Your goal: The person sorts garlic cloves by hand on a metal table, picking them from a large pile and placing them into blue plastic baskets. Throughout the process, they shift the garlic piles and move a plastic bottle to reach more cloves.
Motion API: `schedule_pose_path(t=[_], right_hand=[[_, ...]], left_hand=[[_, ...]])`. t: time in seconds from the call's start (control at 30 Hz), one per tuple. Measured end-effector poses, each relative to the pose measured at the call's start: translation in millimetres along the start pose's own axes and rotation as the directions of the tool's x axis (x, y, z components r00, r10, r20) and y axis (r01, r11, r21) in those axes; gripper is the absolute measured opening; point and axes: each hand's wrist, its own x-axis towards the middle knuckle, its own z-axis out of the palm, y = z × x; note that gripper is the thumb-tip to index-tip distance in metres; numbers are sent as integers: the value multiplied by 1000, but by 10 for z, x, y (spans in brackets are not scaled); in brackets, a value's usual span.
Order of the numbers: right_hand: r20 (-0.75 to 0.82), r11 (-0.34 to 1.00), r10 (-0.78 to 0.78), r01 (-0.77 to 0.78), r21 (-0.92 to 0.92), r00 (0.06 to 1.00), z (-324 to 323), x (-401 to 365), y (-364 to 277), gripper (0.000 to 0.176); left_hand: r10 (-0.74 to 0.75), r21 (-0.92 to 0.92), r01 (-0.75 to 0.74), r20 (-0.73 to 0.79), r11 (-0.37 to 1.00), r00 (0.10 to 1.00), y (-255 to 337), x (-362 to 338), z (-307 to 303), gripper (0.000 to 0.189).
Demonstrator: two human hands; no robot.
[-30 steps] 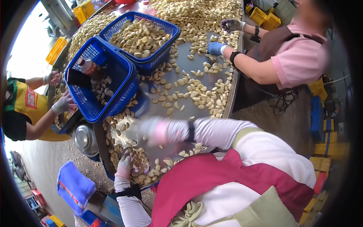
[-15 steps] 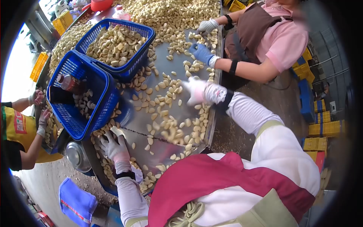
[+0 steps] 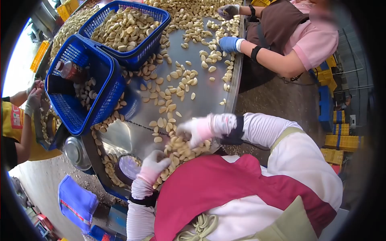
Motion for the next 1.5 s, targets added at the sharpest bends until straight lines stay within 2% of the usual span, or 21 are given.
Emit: schedule_pose_path(t=[0.03, 0.07, 0.1, 0.17, 0.33, 0.4, 0.5, 0.57, 0.63, 0.7, 0.77, 0.83, 0.97, 1.03, 1.07, 1.1, 1.17, 1.27, 1.37, 1.43, 1.5], right_hand=[[-14, 999, 23, -22, 24, 1000, -257, -16, -78, 53], [-21, 963, 171, -171, -210, 985, -508, -84, -206, 55], [-139, 883, 232, -268, -385, 963, -504, -81, -24, 58], [115, 761, 413, -272, -589, 904, -462, -151, 130, 58], [284, 865, 145, 18, -501, 948, 237, -57, -32, 26], [283, 982, 109, -60, -179, 953, 308, 96, -244, 43], [203, 977, 161, -126, -172, 966, 234, 480, -412, 62], [55, 966, -114, 98, 241, 992, -170, 500, -306, 67], [-43, 965, 60, -47, 258, 997, -641, 315, -417, 69], [-133, 942, 262, -283, -181, 956, -813, 413, -29, 66], [153, 880, 146, -57, -472, 977, -523, 442, 431, 43], [315, 823, 105, 95, -559, 943, -232, 322, 367, 46], [553, 841, 15, 289, -458, 833, 223, 192, -331, 64], [543, 911, -111, 304, -279, 832, -29, 445, -687, 63], [390, 954, -165, 247, -171, 906, -109, 551, -731, 50], [225, 973, -213, 228, -45, 951, -188, 655, -775, 38], [22, 938, -246, 243, -248, 969, -321, 1108, -913, 38], [-244, 912, -320, 227, -341, 916, -301, 1552, -1086, 45], [-159, 618, -398, 136, -774, 904, -58, 1443, -1247, 52], [193, 766, -403, 445, -464, 894, -173, 1193, -1339, 58], [27, 825, -437, 412, -385, 899, -361, 1114, -1071, 54]], left_hand=[[-99, -122, 109, 86, 987, 991, 2, 4, -46, 61], [-76, 181, 70, 29, 981, 997, -51, 3, -76, 65], [-78, 180, 71, 33, 981, 996, -66, -19, -53, 65], [-204, 167, 152, 366, 974, 908, -92, -72, -16, 72], [-22, -157, 127, 542, 979, 840, -72, 131, 195, 88], [-45, -126, 121, 487, 985, 872, 261, 166, 201, 81], [-19, -291, 219, 563, 931, 826, 46, 395, 228, 67], [-60, -509, 208, 293, 835, 954, 238, 352, -108, 58], [20, -745, 76, 119, 663, 993, 163, 318, -443, 38], [118, -579, -160, -111, 800, 987, -152, 278, -692, 22], [394, -78, -423, -242, 903, 887, -482, 214, -970, 12], [13, -627, -354, -481, 694, 877, -884, 383, -894, 29], [-285, -806, -231, -437, 545, 853, -1027, 641, -891, 28], [-231, -490, -330, -776, 807, 587, -1056, 766, -797, 33], [-55, -121, -140, -912, 983, 406, -1013, 764, -754, 36], [66, 116, 104, -917, 988, 393, -1043, 749, -758, 38], [198, 355, 359, -892, 863, 406, -715, 675, -688, 39], [223, 403, 394, -876, 826, 428, -737, 743, -564, 39], [202, 363, 337, -881, 869, 429, -732, 736, -564, 40], [181, 348, 331, -878, 877, 443, -711, 723, -570, 40], [183, 354, 350, -880, 867, 437, -708, 728, -570, 40]])
